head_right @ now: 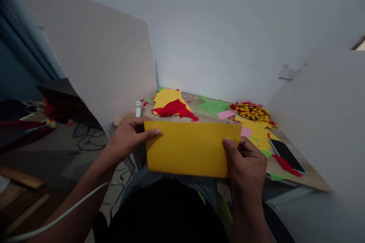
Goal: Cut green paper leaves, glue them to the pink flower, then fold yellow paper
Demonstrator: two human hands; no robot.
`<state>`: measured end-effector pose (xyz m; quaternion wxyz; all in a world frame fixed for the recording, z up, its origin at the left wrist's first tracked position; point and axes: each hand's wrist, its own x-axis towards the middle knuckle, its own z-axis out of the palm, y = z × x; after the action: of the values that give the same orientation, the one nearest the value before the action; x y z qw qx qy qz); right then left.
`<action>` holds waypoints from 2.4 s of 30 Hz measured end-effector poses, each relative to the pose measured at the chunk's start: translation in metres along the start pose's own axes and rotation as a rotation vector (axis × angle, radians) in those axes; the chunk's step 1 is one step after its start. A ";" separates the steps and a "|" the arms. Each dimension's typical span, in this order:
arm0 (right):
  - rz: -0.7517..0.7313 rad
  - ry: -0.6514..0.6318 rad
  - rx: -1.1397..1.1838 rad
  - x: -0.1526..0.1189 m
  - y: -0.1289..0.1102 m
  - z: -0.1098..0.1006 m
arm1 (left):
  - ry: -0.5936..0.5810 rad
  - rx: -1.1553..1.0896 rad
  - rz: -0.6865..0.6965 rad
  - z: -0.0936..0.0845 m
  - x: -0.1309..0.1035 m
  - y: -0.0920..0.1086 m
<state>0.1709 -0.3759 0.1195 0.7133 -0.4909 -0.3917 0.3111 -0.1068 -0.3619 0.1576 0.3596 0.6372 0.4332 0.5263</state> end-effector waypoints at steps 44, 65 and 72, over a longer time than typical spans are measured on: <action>0.095 -0.194 0.182 -0.045 0.013 0.043 | 0.215 0.027 0.081 0.018 -0.001 -0.007; 0.073 -0.153 0.117 -0.043 0.013 0.026 | 0.184 -0.073 0.067 0.012 -0.011 0.008; 0.042 -0.154 0.088 -0.044 0.012 0.024 | 0.114 -0.065 0.103 0.010 -0.014 0.011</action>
<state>0.1270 -0.3977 0.1022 0.6952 -0.4417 -0.4210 0.3799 -0.0960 -0.3789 0.1606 0.3274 0.6156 0.4021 0.5935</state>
